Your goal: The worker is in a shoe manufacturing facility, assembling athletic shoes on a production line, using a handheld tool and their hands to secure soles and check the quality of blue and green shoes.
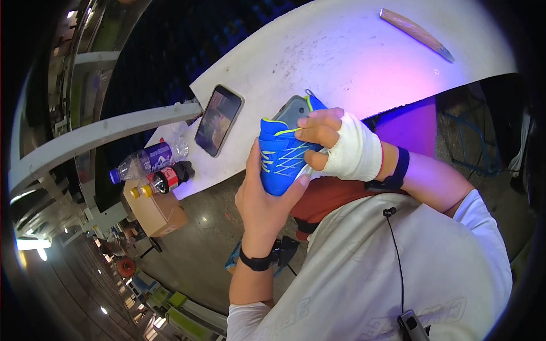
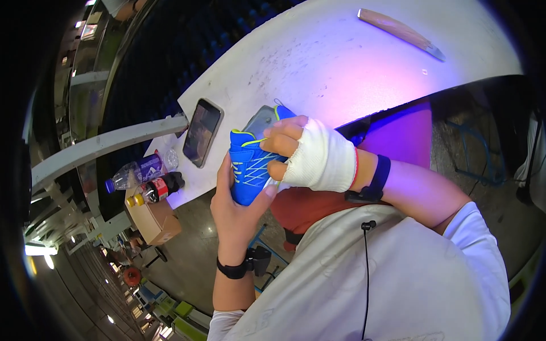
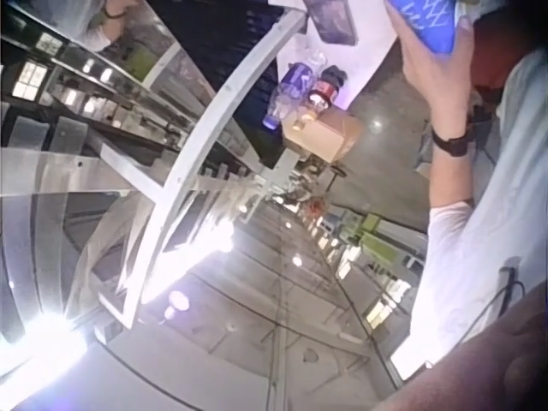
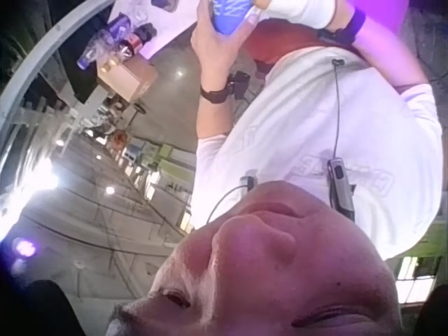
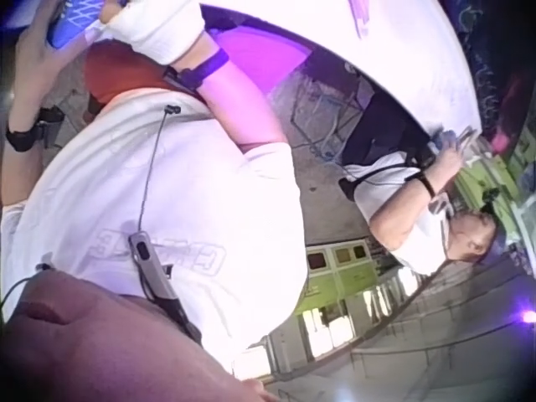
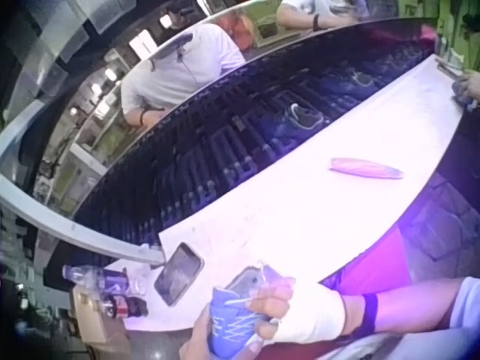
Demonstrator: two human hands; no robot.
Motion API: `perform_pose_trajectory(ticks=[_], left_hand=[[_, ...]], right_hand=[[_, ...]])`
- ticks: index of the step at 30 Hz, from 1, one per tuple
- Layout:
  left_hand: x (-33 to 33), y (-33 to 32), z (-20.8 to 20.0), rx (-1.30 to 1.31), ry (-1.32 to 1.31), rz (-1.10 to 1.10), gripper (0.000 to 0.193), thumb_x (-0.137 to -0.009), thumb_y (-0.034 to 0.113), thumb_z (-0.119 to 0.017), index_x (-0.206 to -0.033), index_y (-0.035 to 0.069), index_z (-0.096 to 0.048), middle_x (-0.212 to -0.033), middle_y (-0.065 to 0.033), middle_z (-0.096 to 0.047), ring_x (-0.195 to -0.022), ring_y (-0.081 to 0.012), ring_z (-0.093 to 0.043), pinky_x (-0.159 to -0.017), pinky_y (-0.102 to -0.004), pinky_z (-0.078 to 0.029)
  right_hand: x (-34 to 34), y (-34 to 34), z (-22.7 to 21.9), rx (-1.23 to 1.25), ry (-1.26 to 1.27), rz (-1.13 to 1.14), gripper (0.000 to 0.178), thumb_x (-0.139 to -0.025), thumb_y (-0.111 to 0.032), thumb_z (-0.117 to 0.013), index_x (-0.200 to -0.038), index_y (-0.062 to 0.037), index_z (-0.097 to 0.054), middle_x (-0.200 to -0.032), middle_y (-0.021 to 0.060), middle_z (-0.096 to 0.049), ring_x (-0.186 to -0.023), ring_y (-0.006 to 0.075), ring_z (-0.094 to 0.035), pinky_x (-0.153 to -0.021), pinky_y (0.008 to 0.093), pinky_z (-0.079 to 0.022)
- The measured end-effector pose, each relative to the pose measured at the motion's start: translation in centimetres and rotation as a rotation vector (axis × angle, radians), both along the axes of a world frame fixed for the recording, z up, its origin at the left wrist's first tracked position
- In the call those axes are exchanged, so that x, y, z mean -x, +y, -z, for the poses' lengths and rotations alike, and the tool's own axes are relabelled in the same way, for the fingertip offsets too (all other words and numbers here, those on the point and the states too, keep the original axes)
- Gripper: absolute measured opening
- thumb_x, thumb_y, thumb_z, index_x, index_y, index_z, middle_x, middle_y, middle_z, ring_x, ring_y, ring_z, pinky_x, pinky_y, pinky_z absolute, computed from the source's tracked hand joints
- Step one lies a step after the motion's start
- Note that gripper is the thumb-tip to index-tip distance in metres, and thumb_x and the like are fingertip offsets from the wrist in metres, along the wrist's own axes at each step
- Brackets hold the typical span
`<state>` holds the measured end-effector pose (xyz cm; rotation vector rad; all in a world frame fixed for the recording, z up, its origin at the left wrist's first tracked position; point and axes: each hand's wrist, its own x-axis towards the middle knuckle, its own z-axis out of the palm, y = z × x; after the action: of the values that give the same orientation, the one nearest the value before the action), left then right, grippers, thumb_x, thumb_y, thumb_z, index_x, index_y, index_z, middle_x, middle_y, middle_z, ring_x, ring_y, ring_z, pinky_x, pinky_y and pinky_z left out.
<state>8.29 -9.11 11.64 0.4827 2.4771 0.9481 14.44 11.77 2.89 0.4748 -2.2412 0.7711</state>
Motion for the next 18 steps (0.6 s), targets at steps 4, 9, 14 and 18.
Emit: perform_pose_trajectory(ticks=[4,9,14,18], left_hand=[[0.2,-0.8,0.0,0.020,0.211,0.075,0.102,-0.072,0.030,-0.095,-0.157,0.002,-0.045,-0.131,-0.0223,-0.071,-0.114,-0.0307,-0.075,-0.097,-0.0396,-0.059],[3.2,-0.3,-3.5,-0.235,0.184,0.488,0.079,-0.071,0.013,-0.092,-0.144,0.004,-0.061,-0.136,-0.0205,-0.070,-0.114,-0.0340,-0.074,-0.097,-0.0415,-0.059],[-0.4,5.5,-0.1,-0.568,0.401,0.616,0.080,-0.077,-0.001,-0.083,-0.150,-0.001,-0.051,-0.154,-0.0211,-0.055,-0.136,-0.0427,-0.058,-0.116,-0.0457,-0.048],[-4.7,7.1,5.4,-0.636,0.319,0.424,0.082,-0.077,-0.006,-0.080,-0.152,-0.001,-0.048,-0.158,-0.0215,-0.048,-0.143,-0.0425,-0.050,-0.120,-0.0481,-0.043]], right_hand=[[-0.7,-1.0,2.4,0.010,0.067,0.019,0.033,-0.072,-0.027,-0.081,-0.096,-0.0156,-0.061,-0.117,0.0090,-0.067,-0.110,0.0342,-0.069,-0.094,0.0487,-0.059],[-4.3,0.8,2.6,0.467,-0.121,0.142,0.063,-0.064,-0.022,-0.100,-0.109,-0.0102,-0.059,-0.123,0.0163,-0.066,-0.123,0.0414,-0.065,-0.102,0.0543,-0.054],[-6.6,4.5,-6.5,0.450,-0.087,-0.049,0.085,-0.074,-0.035,-0.097,-0.142,-0.0098,-0.054,-0.131,0.0186,-0.070,-0.125,0.0407,-0.067,-0.114,0.0592,-0.047],[-6.9,5.5,-8.8,0.452,-0.287,-0.006,0.072,-0.074,-0.037,-0.095,-0.130,-0.0043,-0.063,-0.124,0.0191,-0.074,-0.120,0.0386,-0.071,-0.114,0.0546,-0.049]])
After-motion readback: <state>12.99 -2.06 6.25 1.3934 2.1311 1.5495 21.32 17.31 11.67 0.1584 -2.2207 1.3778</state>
